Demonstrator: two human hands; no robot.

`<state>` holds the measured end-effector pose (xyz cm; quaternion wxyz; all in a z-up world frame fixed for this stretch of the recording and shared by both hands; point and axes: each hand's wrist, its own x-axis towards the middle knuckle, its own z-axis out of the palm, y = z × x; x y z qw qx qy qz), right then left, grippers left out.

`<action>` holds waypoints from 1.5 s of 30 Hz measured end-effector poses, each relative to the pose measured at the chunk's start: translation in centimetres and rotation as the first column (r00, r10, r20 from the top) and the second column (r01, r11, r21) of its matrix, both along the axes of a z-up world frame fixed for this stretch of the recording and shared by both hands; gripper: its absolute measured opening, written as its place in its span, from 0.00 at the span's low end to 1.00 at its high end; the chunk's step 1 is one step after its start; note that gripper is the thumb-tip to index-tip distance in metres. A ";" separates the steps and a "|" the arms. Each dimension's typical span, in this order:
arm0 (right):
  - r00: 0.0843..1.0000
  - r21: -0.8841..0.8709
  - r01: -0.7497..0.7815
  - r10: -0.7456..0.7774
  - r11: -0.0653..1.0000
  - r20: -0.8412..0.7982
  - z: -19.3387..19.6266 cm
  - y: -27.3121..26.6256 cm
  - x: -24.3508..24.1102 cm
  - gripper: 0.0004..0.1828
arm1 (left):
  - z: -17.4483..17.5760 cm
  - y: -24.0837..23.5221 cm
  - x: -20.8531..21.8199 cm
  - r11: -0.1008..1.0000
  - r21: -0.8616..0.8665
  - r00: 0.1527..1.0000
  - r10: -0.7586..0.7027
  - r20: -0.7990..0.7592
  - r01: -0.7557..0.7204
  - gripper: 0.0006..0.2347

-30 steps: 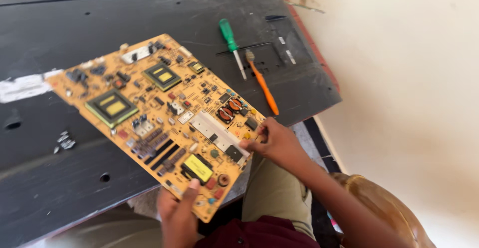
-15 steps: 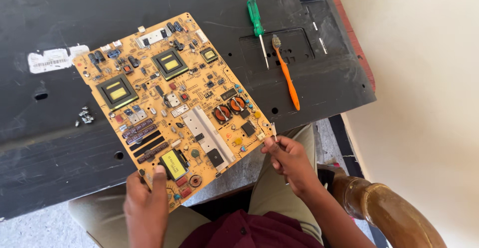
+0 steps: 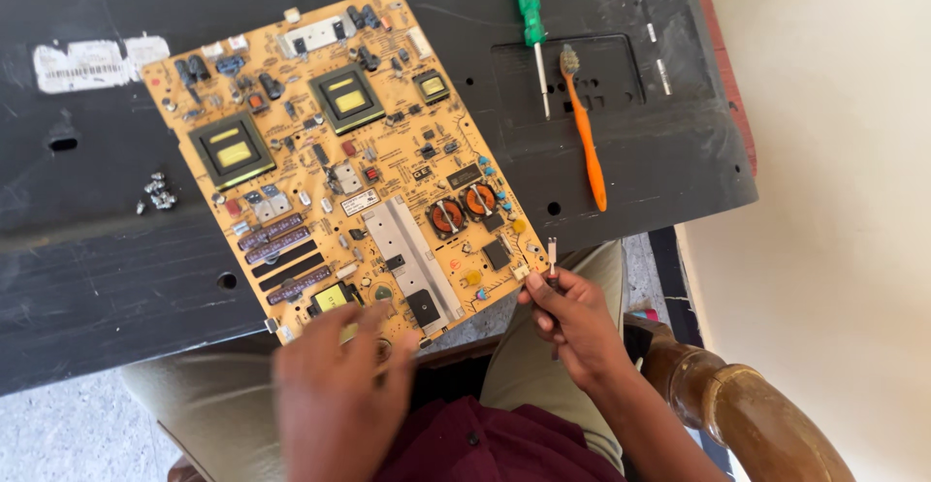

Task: The person manipulates a yellow circuit board on a black work surface, using a green screwdriver to adjust components and a toothbrush to clean the board. They repeatedly handle small parts and tools while working on the electronics.

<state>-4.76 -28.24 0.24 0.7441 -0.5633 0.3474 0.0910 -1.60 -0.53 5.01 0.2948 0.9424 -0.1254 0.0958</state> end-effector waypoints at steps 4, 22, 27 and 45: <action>0.999 0.021 -0.031 0.032 0.999 -0.029 -0.1 0.3 -0.9 0.14 | -1.0 -1.3 -0.2 0.999 -0.039 0.999 0.033 -0.044 -0.035 0.15; 0.928 -0.790 0.006 0.291 0.613 0.233 4.2 4.3 0.4 0.11 | -2.3 -0.4 3.7 0.985 0.018 0.985 0.171 0.009 -0.171 0.12; 0.780 -0.972 -0.221 0.613 0.085 -0.124 5.9 5.4 4.1 0.23 | -2.4 -0.8 4.0 0.984 -0.054 0.985 0.166 -0.050 -0.169 0.11; 0.639 -0.906 -0.422 0.720 0.035 -0.270 5.6 3.4 6.1 0.24 | -3.0 -0.7 5.3 0.994 -0.090 0.997 -0.069 -0.019 0.067 0.16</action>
